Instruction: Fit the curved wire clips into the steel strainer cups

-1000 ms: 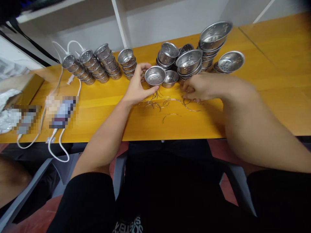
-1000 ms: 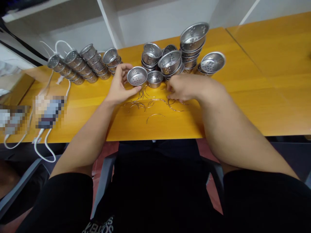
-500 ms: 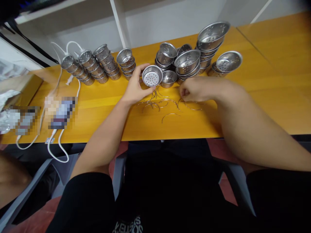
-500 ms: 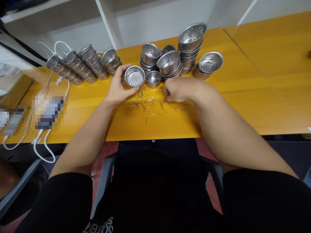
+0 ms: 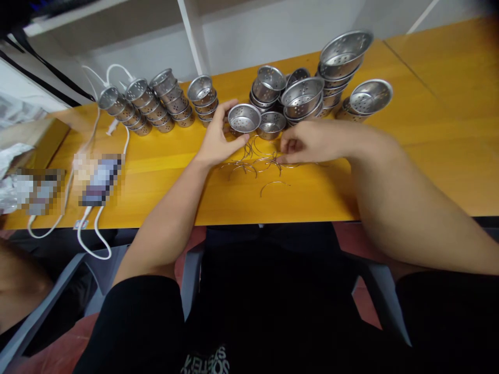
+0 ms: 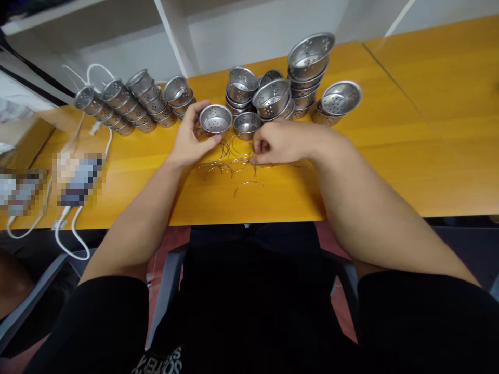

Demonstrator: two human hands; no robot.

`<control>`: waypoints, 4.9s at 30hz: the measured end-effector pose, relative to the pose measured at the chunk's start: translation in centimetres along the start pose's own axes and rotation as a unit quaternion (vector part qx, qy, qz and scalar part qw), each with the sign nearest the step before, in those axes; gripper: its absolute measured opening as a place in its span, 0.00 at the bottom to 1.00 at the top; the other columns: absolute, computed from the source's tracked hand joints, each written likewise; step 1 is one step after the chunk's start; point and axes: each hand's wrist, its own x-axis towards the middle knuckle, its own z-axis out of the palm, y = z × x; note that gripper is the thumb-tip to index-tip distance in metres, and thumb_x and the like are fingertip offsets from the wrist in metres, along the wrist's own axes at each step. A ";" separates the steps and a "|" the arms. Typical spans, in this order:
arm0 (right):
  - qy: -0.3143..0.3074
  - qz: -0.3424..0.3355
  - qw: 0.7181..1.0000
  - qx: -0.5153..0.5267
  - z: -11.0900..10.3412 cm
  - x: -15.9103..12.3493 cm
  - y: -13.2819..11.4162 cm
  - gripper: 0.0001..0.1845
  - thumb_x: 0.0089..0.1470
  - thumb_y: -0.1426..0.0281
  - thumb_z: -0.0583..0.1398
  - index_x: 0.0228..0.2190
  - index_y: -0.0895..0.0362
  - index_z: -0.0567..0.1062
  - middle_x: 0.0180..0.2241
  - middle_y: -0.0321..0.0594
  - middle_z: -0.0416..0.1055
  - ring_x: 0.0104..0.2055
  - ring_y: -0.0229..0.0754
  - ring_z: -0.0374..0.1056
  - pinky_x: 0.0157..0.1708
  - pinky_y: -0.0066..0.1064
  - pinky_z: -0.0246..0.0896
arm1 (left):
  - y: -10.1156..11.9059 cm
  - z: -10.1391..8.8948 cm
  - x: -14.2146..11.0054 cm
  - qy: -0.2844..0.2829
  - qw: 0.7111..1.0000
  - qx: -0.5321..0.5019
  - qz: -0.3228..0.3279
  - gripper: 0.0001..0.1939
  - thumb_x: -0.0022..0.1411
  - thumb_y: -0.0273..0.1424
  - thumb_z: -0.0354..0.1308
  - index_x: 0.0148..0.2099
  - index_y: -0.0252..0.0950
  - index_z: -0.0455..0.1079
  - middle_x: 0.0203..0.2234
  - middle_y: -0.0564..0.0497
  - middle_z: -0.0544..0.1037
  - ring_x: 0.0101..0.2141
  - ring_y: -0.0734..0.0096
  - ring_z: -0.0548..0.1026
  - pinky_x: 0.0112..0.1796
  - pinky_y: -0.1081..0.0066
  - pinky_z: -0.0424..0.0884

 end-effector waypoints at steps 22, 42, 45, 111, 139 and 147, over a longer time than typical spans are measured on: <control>0.011 -0.047 0.995 -0.082 1.5 1.4 -1.2 0.13 0.70 0.70 0.63 0.47 0.50 0.89 0.48 0.47 0.91 0.47 0.59 0.85 0.52 0.50 0.76 | -0.3 0.2 0.2 -0.024 0.998 -0.048 0.027 0.61 0.68 0.83 0.66 0.84 0.49 0.61 0.77 0.35 0.77 0.74 0.40 0.84 0.66 0.48 0.90; 0.012 -0.079 0.995 -0.067 1.5 1.1 -1.0 0.07 0.70 0.68 0.67 0.47 0.52 0.85 0.51 0.49 0.88 0.49 0.59 0.83 0.53 0.49 0.76 | -0.8 0.3 0.2 -0.025 0.999 -0.027 0.006 0.61 0.69 0.81 0.70 0.85 0.50 0.63 0.78 0.35 0.76 0.77 0.38 0.81 0.72 0.43 0.87; -0.002 -0.068 0.994 -0.088 1.5 1.2 -0.9 0.10 0.70 0.73 0.64 0.44 0.52 0.87 0.45 0.46 0.89 0.43 0.55 0.82 0.48 0.47 0.73 | -1.0 0.5 0.2 -0.023 0.999 -0.030 0.013 0.63 0.67 0.83 0.68 0.85 0.49 0.62 0.78 0.35 0.76 0.77 0.37 0.81 0.71 0.43 0.87; 0.122 -0.029 0.992 -0.010 0.1 0.4 -3.8 0.25 0.85 0.58 0.57 0.69 0.46 0.88 0.62 0.55 0.87 0.64 0.69 0.80 0.66 0.55 0.73 | -1.5 0.1 0.7 0.061 0.998 -0.008 0.021 0.56 0.58 0.78 0.81 0.72 0.50 0.72 0.63 0.44 0.80 0.65 0.46 0.84 0.74 0.42 0.82; 0.286 0.013 0.944 0.164 1.6 0.7 -3.8 0.44 0.80 0.28 0.54 0.68 0.49 0.82 0.41 0.50 0.80 0.46 0.62 0.72 0.49 0.53 0.73 | -1.8 1.5 0.6 0.044 0.999 -0.012 0.013 0.62 0.71 0.81 0.66 0.90 0.55 0.52 0.78 0.37 0.75 0.77 0.41 0.81 0.78 0.43 0.81; 0.286 0.059 0.951 0.106 1.5 0.9 -4.0 0.46 0.83 0.31 0.53 0.79 0.49 0.77 0.49 0.54 0.86 0.52 0.68 0.80 0.52 0.56 0.77 | 1.0 2.2 0.1 0.036 0.999 -0.029 0.019 0.54 0.74 0.77 0.70 0.82 0.50 0.62 0.69 0.40 0.81 0.72 0.41 0.86 0.74 0.41 0.85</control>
